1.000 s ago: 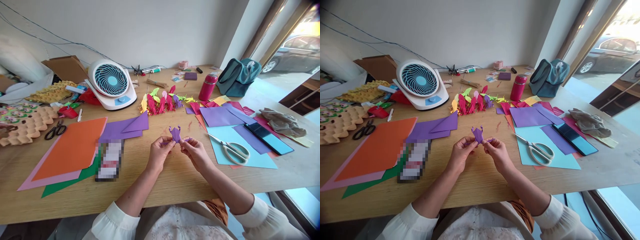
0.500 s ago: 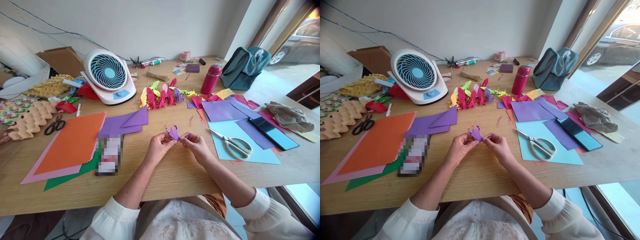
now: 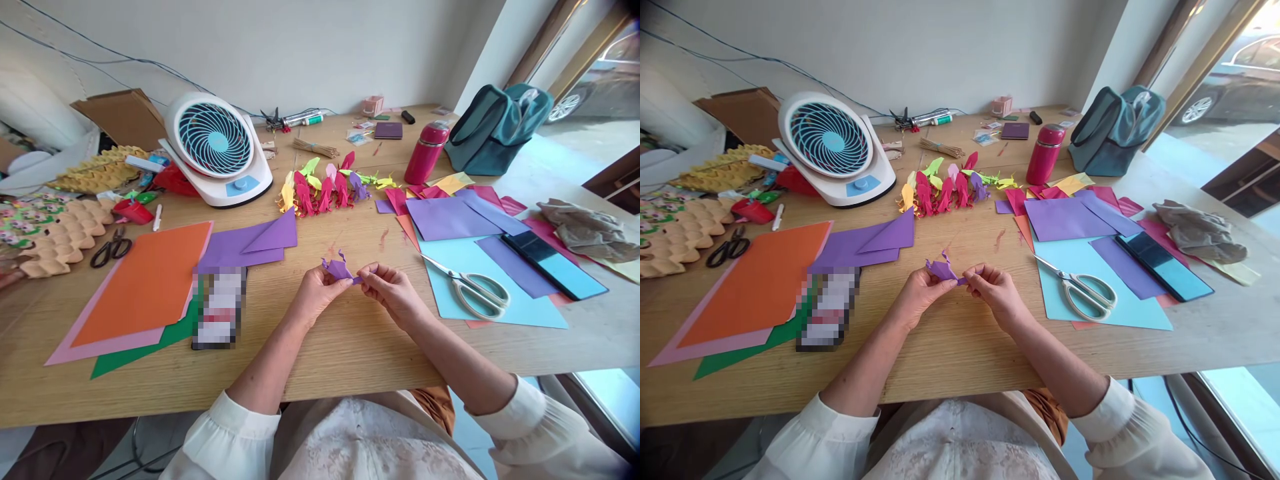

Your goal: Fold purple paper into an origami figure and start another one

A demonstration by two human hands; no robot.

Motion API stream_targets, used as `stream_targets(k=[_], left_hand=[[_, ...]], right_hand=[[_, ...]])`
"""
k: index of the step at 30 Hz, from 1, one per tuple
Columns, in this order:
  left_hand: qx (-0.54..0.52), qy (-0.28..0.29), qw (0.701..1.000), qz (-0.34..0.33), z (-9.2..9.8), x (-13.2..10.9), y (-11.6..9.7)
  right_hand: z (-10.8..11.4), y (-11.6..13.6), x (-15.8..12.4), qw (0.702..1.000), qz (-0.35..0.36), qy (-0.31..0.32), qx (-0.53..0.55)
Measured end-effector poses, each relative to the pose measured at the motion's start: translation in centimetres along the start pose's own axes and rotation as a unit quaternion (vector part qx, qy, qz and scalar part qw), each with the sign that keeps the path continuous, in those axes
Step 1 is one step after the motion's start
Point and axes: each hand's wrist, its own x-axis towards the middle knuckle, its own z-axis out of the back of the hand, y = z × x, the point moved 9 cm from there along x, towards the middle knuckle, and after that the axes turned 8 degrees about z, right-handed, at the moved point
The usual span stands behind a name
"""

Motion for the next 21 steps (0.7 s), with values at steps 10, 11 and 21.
stream_targets(k=[10,11,21], left_hand=[[0.038,-0.005,0.999,-0.026,0.1,0.1,-0.1],[0.05,-0.002,0.998,-0.029,0.0,0.0,-0.1],[0.202,-0.076,0.973,-0.079,0.4,-0.7,-1.7]], right_hand=[[-0.2,-0.3,0.0,1.0,-0.009,0.005,-0.005],[-0.2,-0.2,0.0,1.0,-0.001,0.003,-0.011],[-0.2,0.8,0.0,0.989,0.102,-0.005,-0.108]])
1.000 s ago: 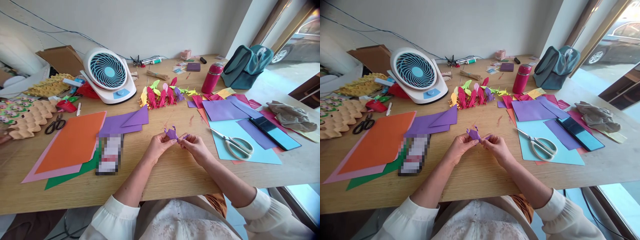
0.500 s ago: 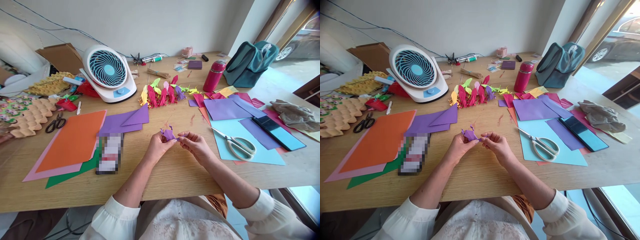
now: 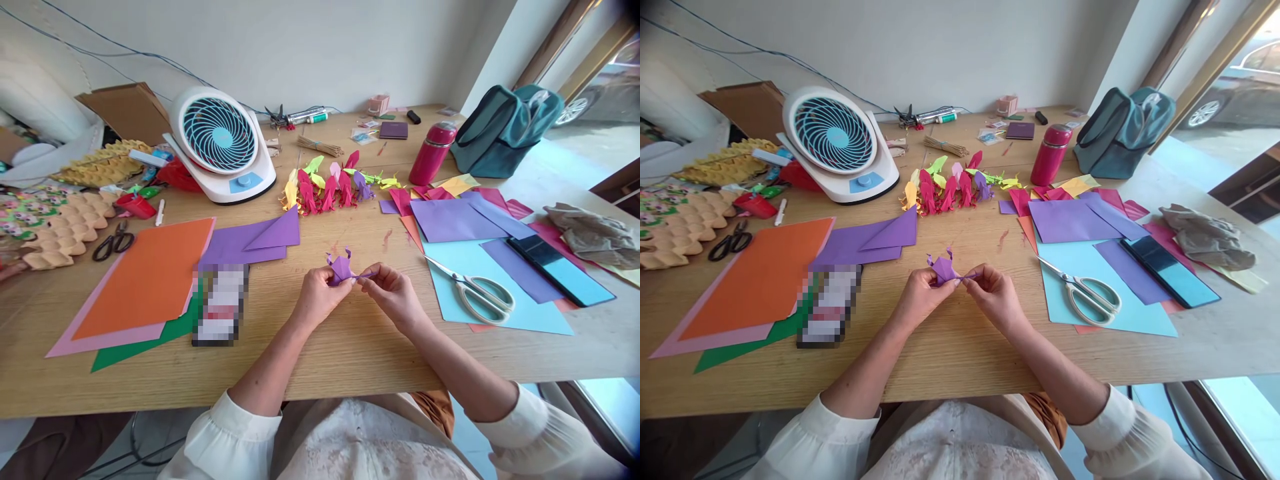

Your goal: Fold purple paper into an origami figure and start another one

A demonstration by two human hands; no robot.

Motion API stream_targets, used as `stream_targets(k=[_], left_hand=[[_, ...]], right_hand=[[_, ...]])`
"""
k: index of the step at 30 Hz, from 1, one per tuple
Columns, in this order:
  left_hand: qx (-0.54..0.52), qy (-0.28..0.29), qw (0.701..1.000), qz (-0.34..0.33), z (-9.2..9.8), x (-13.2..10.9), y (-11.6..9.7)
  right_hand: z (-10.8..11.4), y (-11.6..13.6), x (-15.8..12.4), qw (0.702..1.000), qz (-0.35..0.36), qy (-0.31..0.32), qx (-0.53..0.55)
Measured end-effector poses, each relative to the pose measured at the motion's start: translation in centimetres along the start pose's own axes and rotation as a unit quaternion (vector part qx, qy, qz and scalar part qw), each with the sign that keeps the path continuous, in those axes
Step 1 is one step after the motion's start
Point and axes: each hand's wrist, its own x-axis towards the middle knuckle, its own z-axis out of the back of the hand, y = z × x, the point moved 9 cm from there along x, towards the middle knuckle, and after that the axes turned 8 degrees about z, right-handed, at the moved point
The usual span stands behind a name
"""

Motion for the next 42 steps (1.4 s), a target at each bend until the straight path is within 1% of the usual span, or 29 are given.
stream_targets(k=[5,12,19,24,27,29,31,34,38,42], left_hand=[[0.005,-0.023,1.0,-0.003,0.2,-0.2,-0.3],[0.04,-0.042,0.998,-0.032,0.8,-0.6,-1.3],[0.006,-0.013,1.0,-0.02,0.3,-0.3,-0.6],[0.014,-0.035,0.999,-0.028,0.6,-0.4,-1.0],[0.019,-0.05,0.998,-0.026,0.9,-0.5,-1.2],[0.019,-0.044,0.999,-0.021,0.9,-0.5,-1.2],[0.014,-0.033,0.999,-0.017,0.8,-0.5,-1.2],[0.0,-0.02,1.0,-0.011,0.7,-0.5,-1.2],[-0.025,0.006,1.0,0.009,0.4,-0.4,-1.0],[-0.055,0.022,0.998,0.023,0.6,-0.3,-0.7]], right_hand=[[-0.2,0.3,-0.2,0.999,0.027,0.001,-0.026],[-0.2,0.6,-0.1,0.999,0.026,0.004,-0.03],[0.2,0.6,-0.1,0.999,0.013,-0.005,-0.035],[0.0,0.7,-0.2,0.999,0.034,-0.007,-0.042],[0.2,1.3,-0.4,0.994,0.073,-0.015,-0.085],[0.2,2.4,-0.8,0.984,0.126,-0.02,-0.128],[0.0,3.7,-1.3,0.967,0.186,-0.02,-0.172],[-0.6,5.2,-2.0,0.939,0.261,0.0,-0.226],[-1.5,6.3,-3.0,0.898,0.34,0.038,-0.277],[-2.6,6.8,-4.0,0.847,0.405,0.081,-0.334]])
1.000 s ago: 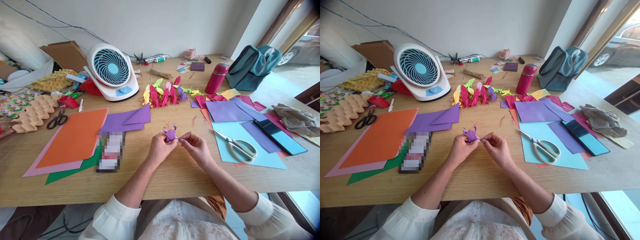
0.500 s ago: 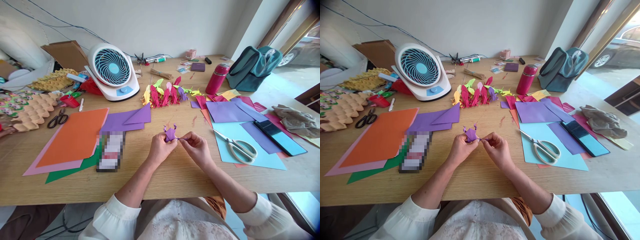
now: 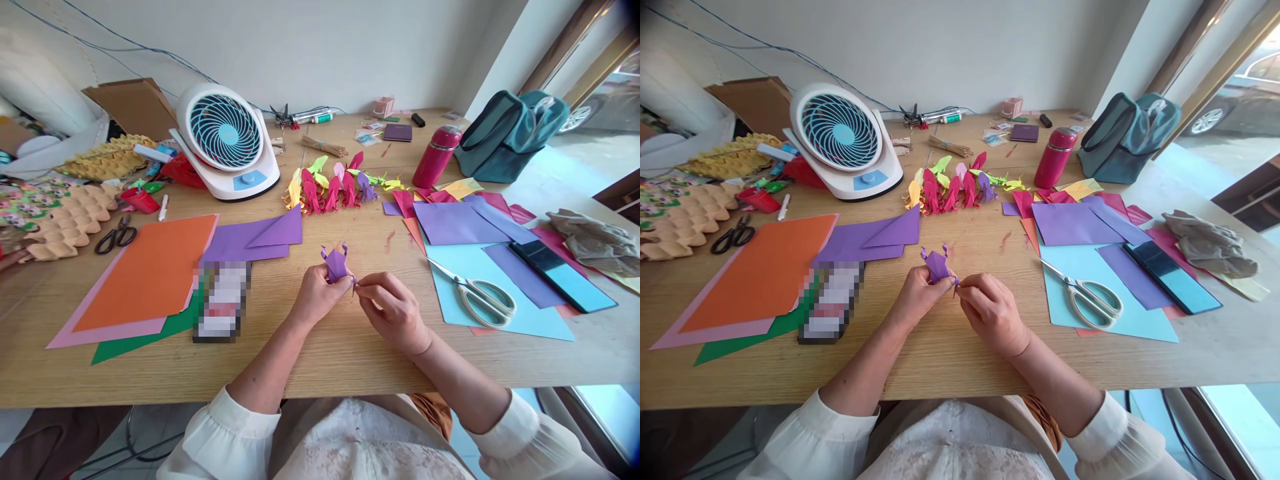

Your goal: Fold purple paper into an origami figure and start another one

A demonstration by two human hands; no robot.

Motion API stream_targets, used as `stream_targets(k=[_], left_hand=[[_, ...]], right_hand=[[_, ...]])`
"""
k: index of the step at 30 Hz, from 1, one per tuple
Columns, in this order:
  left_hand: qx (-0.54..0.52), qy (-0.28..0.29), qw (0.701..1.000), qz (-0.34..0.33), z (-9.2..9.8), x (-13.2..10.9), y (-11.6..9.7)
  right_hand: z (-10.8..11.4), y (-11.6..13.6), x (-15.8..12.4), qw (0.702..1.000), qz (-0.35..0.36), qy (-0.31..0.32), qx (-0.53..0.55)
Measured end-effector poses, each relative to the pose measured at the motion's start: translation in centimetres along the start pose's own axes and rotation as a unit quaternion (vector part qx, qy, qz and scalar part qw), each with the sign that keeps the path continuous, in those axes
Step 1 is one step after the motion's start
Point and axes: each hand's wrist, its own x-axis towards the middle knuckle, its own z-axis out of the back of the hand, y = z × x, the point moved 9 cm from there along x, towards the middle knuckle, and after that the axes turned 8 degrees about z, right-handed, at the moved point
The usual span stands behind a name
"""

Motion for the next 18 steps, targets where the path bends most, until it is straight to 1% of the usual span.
stream_targets(k=[2,4,5,6,7,8,9,10,12,14,15,16,17,18], left_hand=[[-0.008,-0.003,1.0,0.004,0.3,0.0,0.0],[-0.004,-0.013,1.0,-0.008,0.6,-0.1,-0.3],[0.001,-0.016,1.0,-0.022,0.7,-0.1,-0.6],[0.009,-0.019,0.999,-0.04,0.8,-0.2,-0.9],[0.02,-0.022,0.998,-0.062,0.8,-0.4,-1.3],[0.033,-0.026,0.995,-0.087,0.8,-0.5,-1.7],[0.049,-0.031,0.992,-0.114,0.7,-0.7,-2.2],[0.066,-0.036,0.987,-0.144,0.7,-0.9,-2.7],[0.102,-0.041,0.974,-0.201,0.4,-1.4,-3.6],[0.13,-0.034,0.96,-0.244,0.0,-1.7,-4.2],[0.142,-0.033,0.954,-0.26,-0.2,-1.9,-4.4],[0.155,-0.037,0.949,-0.273,-0.2,-2.1,-4.6],[0.169,-0.041,0.943,-0.284,-0.3,-2.2,-4.7],[0.184,-0.046,0.937,-0.294,-0.4,-2.4,-4.8]], right_hand=[[-0.1,0.6,0.0,1.0,0.021,0.009,-0.011],[0.2,0.5,0.1,1.0,0.005,-0.006,0.006],[0.5,0.0,0.1,0.999,-0.024,-0.023,0.025],[0.9,-0.9,0.0,0.995,-0.069,-0.044,0.053],[1.1,-2.0,-0.2,0.986,-0.127,-0.065,0.092],[1.1,-3.2,-0.6,0.968,-0.19,-0.082,0.141],[0.8,-4.5,-1.1,0.94,-0.256,-0.093,0.203],[0.0,-5.5,-1.6,0.905,-0.314,-0.09,0.274],[-2.0,-6.7,-2.6,0.815,-0.413,-0.065,0.402],[-3.6,-6.9,-3.5,0.725,-0.477,-0.046,0.495],[-4.2,-6.9,-3.8,0.688,-0.498,-0.038,0.527],[-4.7,-6.7,-4.1,0.66,-0.51,-0.027,0.55],[-5.0,-6.5,-4.2,0.643,-0.518,-0.013,0.564],[-5.2,-6.3,-4.4,0.634,-0.523,0.004,0.57]])
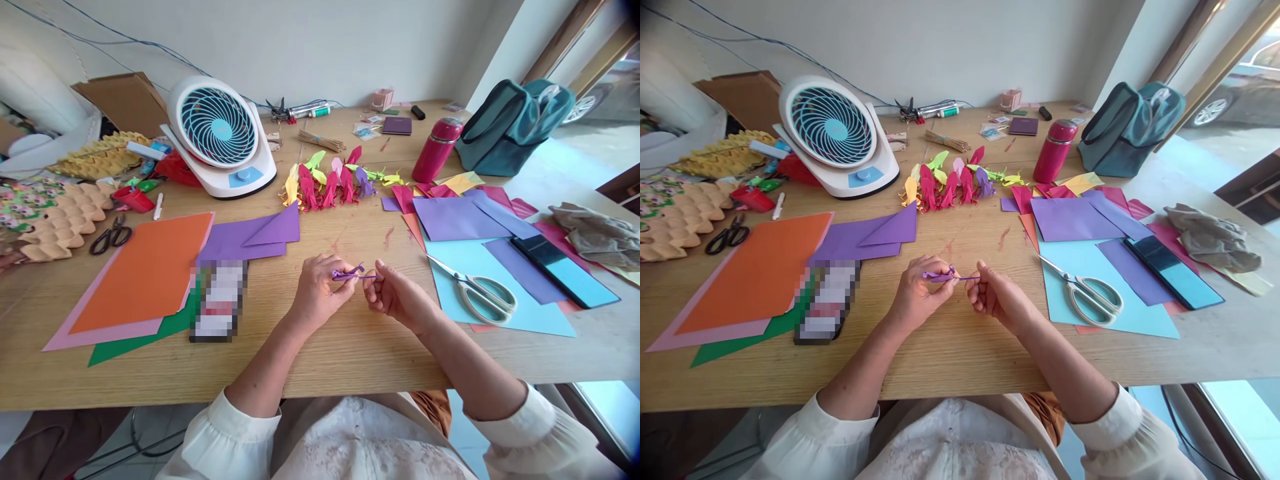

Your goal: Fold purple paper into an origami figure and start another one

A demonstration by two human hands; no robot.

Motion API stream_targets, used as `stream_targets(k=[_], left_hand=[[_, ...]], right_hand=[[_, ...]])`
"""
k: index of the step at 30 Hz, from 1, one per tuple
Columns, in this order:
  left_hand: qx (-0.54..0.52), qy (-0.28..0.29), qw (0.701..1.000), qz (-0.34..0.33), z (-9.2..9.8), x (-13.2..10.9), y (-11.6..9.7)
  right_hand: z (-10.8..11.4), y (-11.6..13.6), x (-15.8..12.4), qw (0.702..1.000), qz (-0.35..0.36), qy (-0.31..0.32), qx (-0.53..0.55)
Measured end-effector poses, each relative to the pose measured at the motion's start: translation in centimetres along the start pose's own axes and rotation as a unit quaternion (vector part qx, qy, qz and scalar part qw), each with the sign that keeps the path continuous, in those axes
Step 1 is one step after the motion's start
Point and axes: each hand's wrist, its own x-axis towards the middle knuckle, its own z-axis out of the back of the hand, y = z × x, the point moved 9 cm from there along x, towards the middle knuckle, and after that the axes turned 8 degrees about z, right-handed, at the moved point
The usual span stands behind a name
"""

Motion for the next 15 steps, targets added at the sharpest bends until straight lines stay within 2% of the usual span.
stream_targets(k=[3,8,12,15], left_hand=[[0.045,0.007,0.999,-0.024,-0.2,-0.2,-0.5],[0.072,0.009,0.997,-0.021,-0.2,-0.2,-0.5],[0.027,-0.003,1.0,-0.008,-0.1,-0.2,-0.4],[-0.045,-0.003,0.998,0.033,-0.3,-0.1,0.2]], right_hand=[[-0.3,-0.4,-0.3,0.999,-0.026,0.026,-0.013],[-0.7,-0.4,-0.4,0.999,-0.015,0.047,0.013],[-0.7,0.0,-0.3,0.999,0.016,0.041,-0.017],[-0.6,0.7,-0.3,0.996,0.044,0.018,-0.076]])
